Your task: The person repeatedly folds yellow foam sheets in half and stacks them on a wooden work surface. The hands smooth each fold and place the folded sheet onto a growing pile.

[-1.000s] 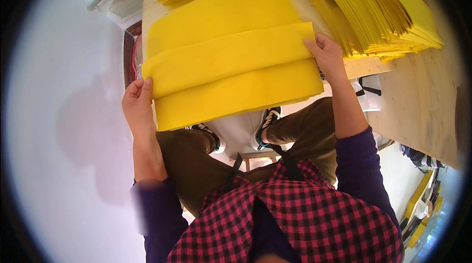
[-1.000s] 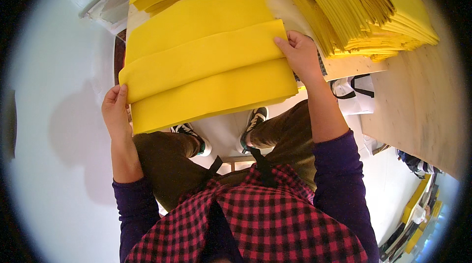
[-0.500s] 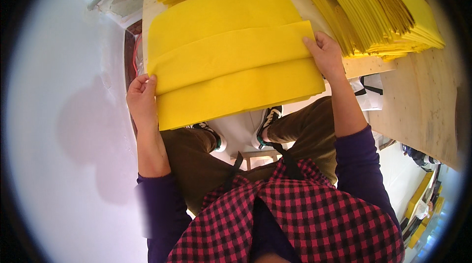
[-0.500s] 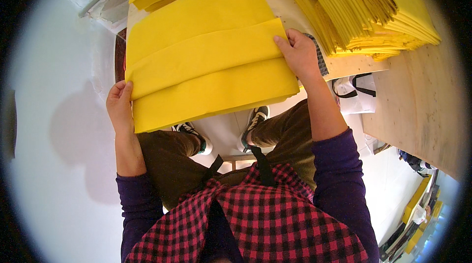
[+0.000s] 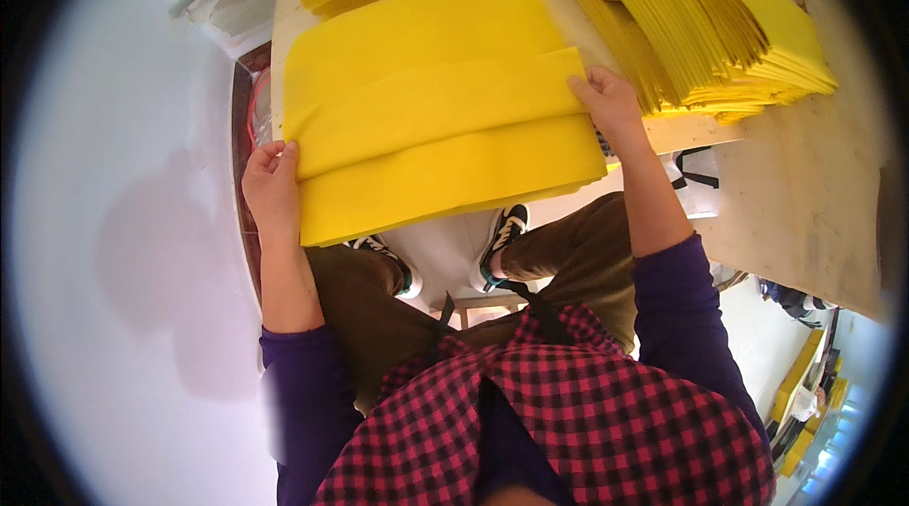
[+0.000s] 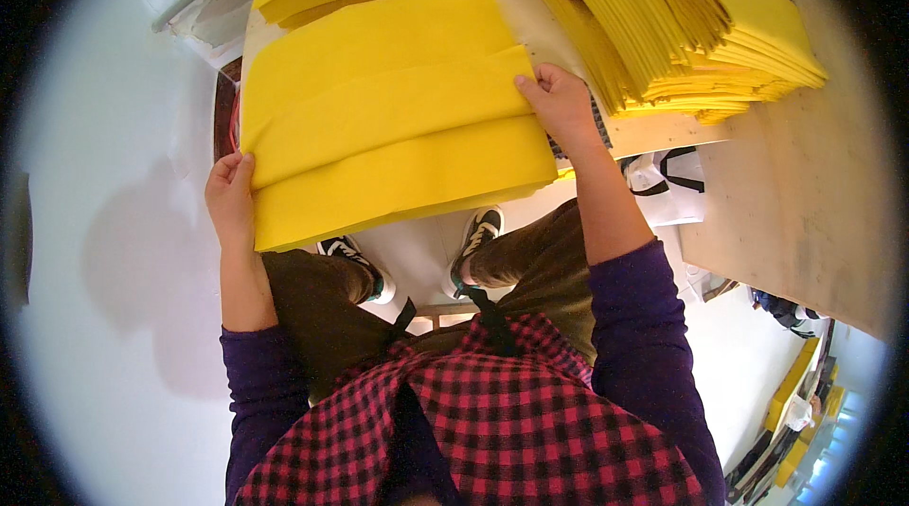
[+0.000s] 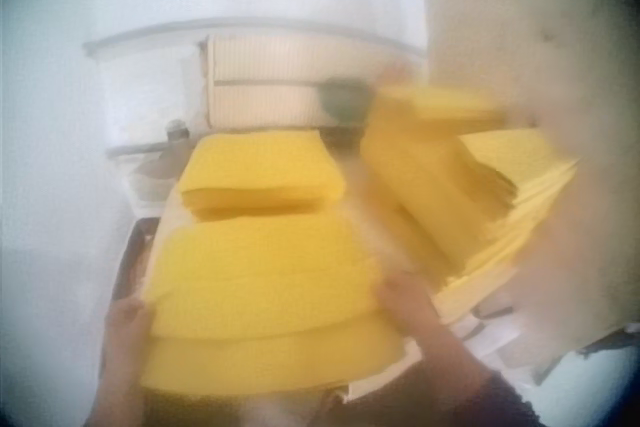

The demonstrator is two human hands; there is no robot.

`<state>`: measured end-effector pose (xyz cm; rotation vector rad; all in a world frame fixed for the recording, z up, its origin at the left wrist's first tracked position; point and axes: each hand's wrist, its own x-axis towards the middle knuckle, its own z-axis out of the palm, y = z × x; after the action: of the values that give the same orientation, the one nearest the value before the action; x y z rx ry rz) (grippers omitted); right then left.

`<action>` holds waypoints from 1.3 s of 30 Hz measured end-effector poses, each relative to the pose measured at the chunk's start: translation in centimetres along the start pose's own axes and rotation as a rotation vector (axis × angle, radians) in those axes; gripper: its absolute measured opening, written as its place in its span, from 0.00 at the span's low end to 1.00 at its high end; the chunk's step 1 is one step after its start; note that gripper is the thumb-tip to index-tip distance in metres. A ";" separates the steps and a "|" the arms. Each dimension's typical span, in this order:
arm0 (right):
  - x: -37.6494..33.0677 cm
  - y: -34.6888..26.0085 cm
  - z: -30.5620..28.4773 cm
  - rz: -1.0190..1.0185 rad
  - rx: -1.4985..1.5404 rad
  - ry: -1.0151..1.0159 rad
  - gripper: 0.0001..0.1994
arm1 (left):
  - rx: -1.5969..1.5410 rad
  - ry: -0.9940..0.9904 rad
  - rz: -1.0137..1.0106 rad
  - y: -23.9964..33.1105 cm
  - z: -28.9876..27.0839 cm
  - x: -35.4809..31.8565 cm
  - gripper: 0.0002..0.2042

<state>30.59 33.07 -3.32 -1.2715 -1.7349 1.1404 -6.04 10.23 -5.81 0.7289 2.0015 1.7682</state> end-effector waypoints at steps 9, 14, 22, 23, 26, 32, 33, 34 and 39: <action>-1.5 -5.3 -0.1 -0.350 -0.244 0.191 0.18 | -0.057 -0.036 0.004 -2.0 -0.6 0.8 0.07; -4.7 -10.6 6.5 -0.569 -0.319 -0.177 0.30 | -0.041 -0.053 0.081 -2.0 -0.5 0.9 0.06; -5.9 -12.0 16.7 -0.569 -0.693 -0.469 0.35 | -0.096 -0.073 0.042 -2.1 -0.7 0.9 0.06; -5.2 -11.2 16.0 -0.493 -0.755 -0.452 0.35 | -0.101 -0.067 0.055 -2.2 -0.7 0.9 0.06; -4.0 -8.2 13.3 -0.372 -0.893 -0.318 0.34 | -0.065 -0.073 0.079 -2.5 -0.7 1.0 0.06; -3.2 -5.0 7.2 -0.192 -1.023 -0.173 0.35 | 0.023 -0.074 0.062 -2.5 -0.7 1.0 0.06; -3.2 -5.0 6.8 -0.151 -1.041 -0.159 0.35 | 0.010 -0.068 0.050 -2.4 -0.7 0.9 0.06; -3.2 -5.0 6.7 -0.145 -1.044 -0.163 0.36 | -0.025 -0.084 0.036 -2.3 -0.6 0.8 0.06; -3.3 -5.1 6.6 -0.131 -1.057 -0.164 0.37 | -0.092 -0.118 -0.092 0.0 -1.1 0.5 0.06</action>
<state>23.78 27.59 -1.16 -1.6037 -2.6356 0.1775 -7.05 9.68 -5.62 0.6837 1.8343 1.7111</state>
